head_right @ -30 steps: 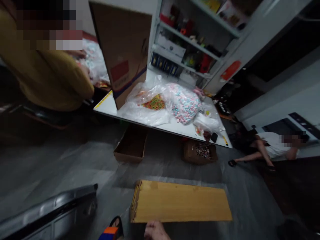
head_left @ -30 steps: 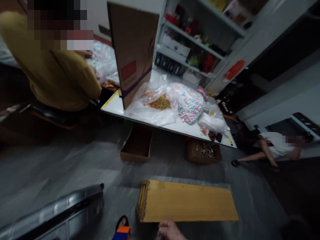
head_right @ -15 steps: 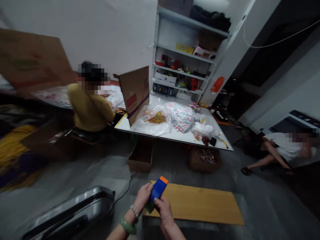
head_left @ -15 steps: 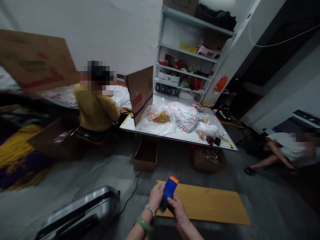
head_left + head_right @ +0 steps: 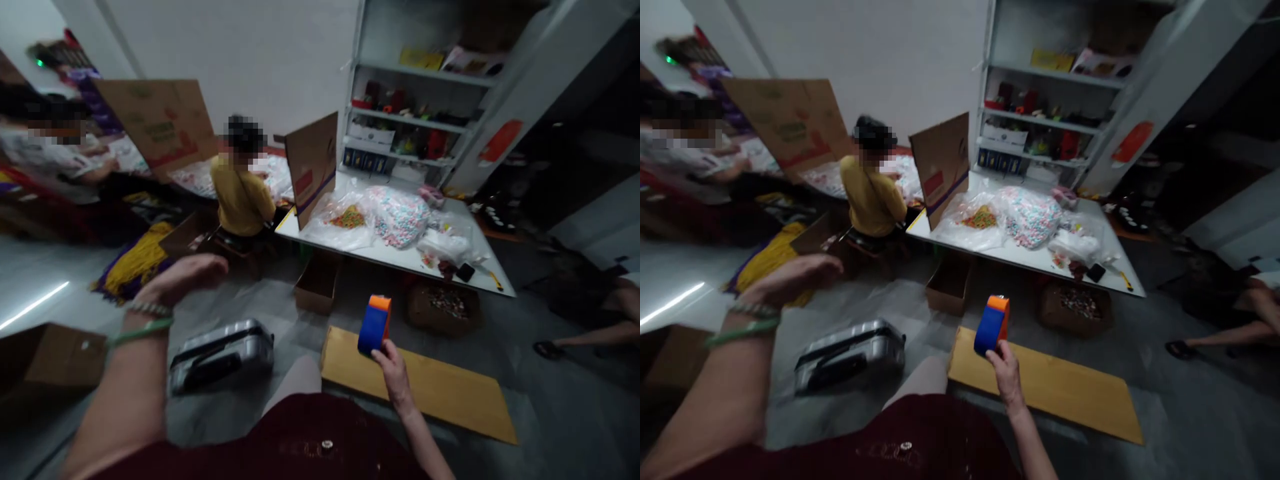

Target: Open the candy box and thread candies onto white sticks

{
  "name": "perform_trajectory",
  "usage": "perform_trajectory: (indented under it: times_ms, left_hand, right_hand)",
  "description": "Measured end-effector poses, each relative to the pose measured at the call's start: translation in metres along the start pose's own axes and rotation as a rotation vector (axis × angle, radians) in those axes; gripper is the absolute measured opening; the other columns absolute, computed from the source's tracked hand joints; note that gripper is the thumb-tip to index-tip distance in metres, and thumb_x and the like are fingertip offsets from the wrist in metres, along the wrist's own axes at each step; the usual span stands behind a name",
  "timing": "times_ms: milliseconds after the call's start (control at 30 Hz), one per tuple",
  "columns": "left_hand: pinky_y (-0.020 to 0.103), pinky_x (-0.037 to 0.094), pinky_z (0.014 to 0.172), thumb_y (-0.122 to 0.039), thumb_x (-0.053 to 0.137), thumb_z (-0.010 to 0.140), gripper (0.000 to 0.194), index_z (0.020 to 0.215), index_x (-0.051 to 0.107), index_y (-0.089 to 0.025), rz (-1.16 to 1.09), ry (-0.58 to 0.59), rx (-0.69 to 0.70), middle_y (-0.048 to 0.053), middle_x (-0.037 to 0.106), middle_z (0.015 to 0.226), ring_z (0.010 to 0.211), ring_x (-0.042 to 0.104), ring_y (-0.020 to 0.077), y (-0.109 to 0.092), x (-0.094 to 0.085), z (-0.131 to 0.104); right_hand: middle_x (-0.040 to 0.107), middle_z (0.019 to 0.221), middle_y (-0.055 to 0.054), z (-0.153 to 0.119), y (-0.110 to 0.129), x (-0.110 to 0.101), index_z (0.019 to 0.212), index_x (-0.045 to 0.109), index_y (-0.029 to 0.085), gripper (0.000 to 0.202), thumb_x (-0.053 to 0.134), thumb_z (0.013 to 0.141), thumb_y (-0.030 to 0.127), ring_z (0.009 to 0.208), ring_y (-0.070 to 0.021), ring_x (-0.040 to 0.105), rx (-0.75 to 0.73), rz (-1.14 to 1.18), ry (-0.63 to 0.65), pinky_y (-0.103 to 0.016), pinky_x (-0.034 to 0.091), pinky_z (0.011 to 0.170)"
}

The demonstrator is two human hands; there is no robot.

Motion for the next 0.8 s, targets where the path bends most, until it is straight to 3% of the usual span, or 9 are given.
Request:
perform_trajectory:
  times_ms: [67,167,300,367,400,433,533,667,800]
  left_hand:
    - [0.028,0.046,0.075,-0.034,0.027,0.099,0.042,0.099,0.059,-0.007,-0.195,0.021,-0.153,0.001,0.063,0.076,0.078,0.06,0.0119,0.054,0.025,0.008]
    - [0.022,0.046,0.066,-0.042,0.01,0.1,0.053,0.084,0.054,-0.019,-0.468,-0.247,-0.126,-0.001,0.056,0.066,0.071,0.056,0.0118,0.09,0.098,0.061]
    - [0.025,0.048,0.063,-0.046,0.029,0.097,0.041,0.083,0.054,-0.016,-0.492,0.375,-0.377,0.004,0.057,0.068,0.066,0.056,0.014,0.063,0.256,0.153]
    - [0.029,0.049,0.062,-0.046,0.054,0.087,0.034,0.084,0.059,-0.012,-0.427,0.587,-0.474,0.007,0.061,0.07,0.063,0.058,0.0165,0.05,0.31,0.192]
    - [0.029,0.048,0.062,-0.044,0.058,0.084,0.032,0.086,0.06,-0.013,-0.32,0.791,-0.483,0.006,0.062,0.071,0.062,0.058,0.016,0.048,0.329,0.205]
    - [0.028,0.047,0.06,-0.042,0.064,0.08,0.03,0.085,0.06,-0.013,-0.246,0.897,-0.476,0.004,0.062,0.07,0.059,0.057,0.0153,0.049,0.339,0.218]
    - [0.023,0.04,0.055,-0.038,0.072,0.07,0.025,0.073,0.061,-0.015,-0.014,1.047,-0.413,-0.001,0.058,0.061,0.054,0.052,0.0118,0.069,0.329,0.247]
    - [0.022,0.032,0.049,-0.034,0.07,0.069,0.023,0.063,0.057,-0.017,0.167,1.007,-0.395,-0.003,0.051,0.053,0.05,0.044,0.0095,0.105,0.271,0.274]
    - [0.022,0.032,0.046,-0.044,0.073,0.067,0.031,0.071,0.056,-0.018,0.095,0.847,-0.691,-0.001,0.057,0.064,0.047,0.049,0.01,0.151,0.221,0.297]
  right_hand:
    - [0.059,0.076,-0.001,0.005,-0.005,0.008,0.084,0.062,0.019,0.022,0.061,0.08,0.041,0.071,-0.0164,0.05,-0.037,-0.091,-0.012,-0.026,0.04,0.066]
    - [0.062,0.077,-0.003,0.026,-0.013,0.023,0.086,0.063,0.021,0.016,0.058,0.083,0.036,0.071,-0.0188,0.055,-0.179,-0.313,-0.107,-0.029,0.043,0.065]
    - [0.066,0.096,-0.008,0.067,-0.017,0.05,0.108,0.061,0.023,0.024,0.05,0.086,0.023,0.091,-0.0242,0.061,-0.532,-0.637,-0.241,-0.039,0.05,0.082]
    - [0.065,0.102,-0.01,0.094,-0.017,0.066,0.118,0.056,0.022,0.032,0.048,0.087,0.018,0.098,-0.0252,0.061,-0.623,-0.777,-0.298,-0.044,0.051,0.089]
    - [0.064,0.103,-0.01,0.109,-0.017,0.074,0.121,0.054,0.022,0.035,0.047,0.088,0.017,0.099,-0.0254,0.06,-0.637,-0.838,-0.324,-0.046,0.05,0.091]
    - [0.064,0.104,-0.011,0.124,-0.016,0.082,0.124,0.052,0.021,0.037,0.047,0.088,0.016,0.101,-0.0256,0.059,-0.645,-0.892,-0.345,-0.047,0.05,0.093]
    - [0.063,0.106,-0.013,0.17,-0.013,0.103,0.128,0.048,0.017,0.04,0.047,0.087,0.013,0.107,-0.027,0.056,-0.644,-1.014,-0.379,-0.049,0.047,0.097]
    - [0.063,0.109,-0.014,0.22,-0.018,0.12,0.122,0.052,0.016,0.034,0.047,0.088,0.014,0.111,-0.0269,0.055,-0.507,-1.041,-0.37,-0.049,0.045,0.1]
    - [0.065,0.093,-0.009,0.246,-0.052,0.122,0.099,0.06,0.02,0.018,0.046,0.088,0.022,0.091,-0.0241,0.06,-0.113,-0.887,-0.381,-0.042,0.049,0.087]
Point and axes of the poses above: each hand's wrist, its own z-axis towards the middle knuckle, its own x-axis out of the palm, y = z × x, the point moved 4 cm from there along z, towards the middle knuckle
